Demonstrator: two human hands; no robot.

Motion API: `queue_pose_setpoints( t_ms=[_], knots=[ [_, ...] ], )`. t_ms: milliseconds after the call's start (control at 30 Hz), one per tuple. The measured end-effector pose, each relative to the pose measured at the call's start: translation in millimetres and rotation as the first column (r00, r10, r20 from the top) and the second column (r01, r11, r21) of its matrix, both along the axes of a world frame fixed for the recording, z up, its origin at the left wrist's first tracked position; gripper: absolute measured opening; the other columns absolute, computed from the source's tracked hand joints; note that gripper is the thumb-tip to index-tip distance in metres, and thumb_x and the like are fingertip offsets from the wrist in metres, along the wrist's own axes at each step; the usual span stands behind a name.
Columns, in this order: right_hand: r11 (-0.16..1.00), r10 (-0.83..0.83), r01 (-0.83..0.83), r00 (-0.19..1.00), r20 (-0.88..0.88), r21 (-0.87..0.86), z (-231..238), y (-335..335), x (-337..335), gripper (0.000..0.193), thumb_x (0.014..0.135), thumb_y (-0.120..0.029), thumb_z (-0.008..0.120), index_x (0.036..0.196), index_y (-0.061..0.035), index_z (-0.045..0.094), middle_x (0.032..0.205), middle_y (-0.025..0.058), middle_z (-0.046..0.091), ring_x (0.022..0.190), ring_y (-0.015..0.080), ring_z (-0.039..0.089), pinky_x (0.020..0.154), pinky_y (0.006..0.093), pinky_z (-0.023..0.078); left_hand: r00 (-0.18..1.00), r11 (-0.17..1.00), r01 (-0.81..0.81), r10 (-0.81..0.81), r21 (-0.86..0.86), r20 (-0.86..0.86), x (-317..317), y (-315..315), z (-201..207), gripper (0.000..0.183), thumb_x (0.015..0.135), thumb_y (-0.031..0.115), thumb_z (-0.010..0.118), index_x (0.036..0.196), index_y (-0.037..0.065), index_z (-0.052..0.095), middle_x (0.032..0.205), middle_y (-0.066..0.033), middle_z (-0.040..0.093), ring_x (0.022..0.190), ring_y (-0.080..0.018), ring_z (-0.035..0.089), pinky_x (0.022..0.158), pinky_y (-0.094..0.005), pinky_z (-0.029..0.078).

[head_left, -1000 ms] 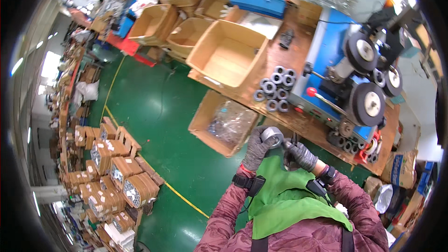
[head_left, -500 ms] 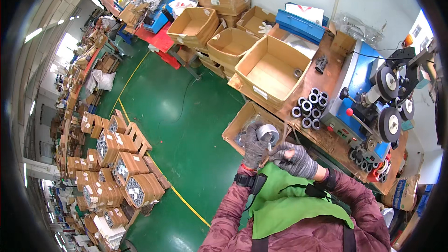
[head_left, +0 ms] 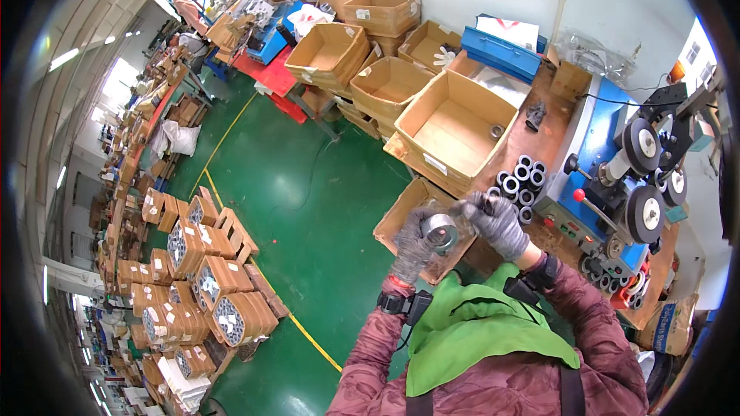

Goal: Applying tape to the outer surface of metal rings using a semi-automated taping machine.

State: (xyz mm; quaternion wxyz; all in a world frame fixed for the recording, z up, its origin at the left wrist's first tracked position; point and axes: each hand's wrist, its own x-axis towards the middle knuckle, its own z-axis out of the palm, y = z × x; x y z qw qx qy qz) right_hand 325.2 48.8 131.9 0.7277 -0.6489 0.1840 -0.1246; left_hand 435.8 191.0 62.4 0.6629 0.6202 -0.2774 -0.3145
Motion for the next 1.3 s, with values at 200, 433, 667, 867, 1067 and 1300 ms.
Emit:
queue_pose_setpoints(
  t_ms=[200, 433, 667, 867, 1067, 1300],
  knots=[
    [0.996, 0.035, -0.028, 0.996, 0.083, -0.090, -5, 0, 19, 0.017, 0.084, -0.013, 0.054, 0.090, 0.0009, 0.061, 0.075, 0.0027, 0.060, 0.071, 0.0093, 0.053, 0.067, 0.0248, 0.045, 0.999, 1.000, 0.008, -0.010, -0.028, -0.049, -3, 6, 23, 0.081, 0.063, 0.049, 0.071, 0.120, 0.002, 0.037, 0.107, -0.0064, 0.045, 0.093, -0.0162, 0.049, 0.080, -0.0280, 0.043],
    [0.907, 0.103, -0.021, 0.979, -0.175, 0.420, -47, 14, 22, 0.017, 0.084, -0.018, 0.055, 0.088, -0.0024, 0.061, 0.066, 0.0002, 0.056, 0.056, 0.0050, 0.049, 0.049, 0.0184, 0.040, 0.992, 0.992, 0.102, -0.097, -0.068, 0.077, 8, 14, 15, 0.087, 0.063, 0.046, 0.072, 0.126, 0.002, 0.032, 0.112, -0.0096, 0.046, 0.096, -0.0160, 0.050, 0.080, -0.0288, 0.044],
    [0.877, -0.140, 0.122, 0.990, 0.003, 0.465, -46, 18, 32, 0.020, 0.086, -0.020, 0.052, 0.089, -0.0015, 0.060, 0.058, -0.0022, 0.050, 0.045, 0.0053, 0.042, 0.043, 0.0192, 0.035, 0.972, 0.976, -0.219, 0.219, -0.008, 0.091, 5, 44, -26, 0.050, 0.077, 0.030, 0.065, 0.112, 0.000, 0.044, 0.096, -0.0072, 0.057, 0.083, -0.0158, 0.055, 0.074, -0.0278, 0.046],
    [0.939, -0.115, 0.126, 0.992, -0.056, 0.320, -71, 42, 41, 0.024, 0.084, -0.025, 0.056, 0.093, -0.0031, 0.062, 0.062, -0.0030, 0.051, 0.051, 0.0040, 0.043, 0.047, 0.0190, 0.037, 0.897, 0.941, -0.330, 0.289, -0.073, -0.335, -8, 15, -51, 0.033, 0.084, 0.019, 0.055, 0.104, -0.007, 0.049, 0.097, -0.0113, 0.056, 0.090, -0.0215, 0.056, 0.077, -0.0323, 0.047],
    [0.985, -0.071, 0.109, 0.963, -0.258, 0.134, -110, 1, 53, 0.032, 0.082, -0.030, 0.057, 0.095, -0.0008, 0.058, 0.068, -0.0013, 0.053, 0.059, 0.0092, 0.048, 0.051, 0.0254, 0.040, 0.637, 0.836, -0.537, 0.489, 0.112, -0.596, 20, 47, -88, 0.036, 0.080, 0.016, 0.060, 0.103, -0.009, 0.048, 0.098, -0.0159, 0.053, 0.088, -0.0273, 0.055, 0.077, -0.0398, 0.050],
    [0.934, -0.157, 0.102, 0.978, -0.135, -0.341, -174, -16, 47, 0.037, 0.089, -0.037, 0.041, 0.097, -0.0017, 0.052, 0.084, 0.0189, 0.059, 0.075, 0.0264, 0.057, 0.070, 0.0342, 0.044, 0.633, 0.776, -0.567, 0.625, 0.276, -0.456, 33, 86, -114, 0.037, 0.075, 0.016, 0.064, 0.102, -0.007, 0.051, 0.098, -0.0139, 0.053, 0.088, -0.0249, 0.055, 0.074, -0.0382, 0.051]
  ],
)
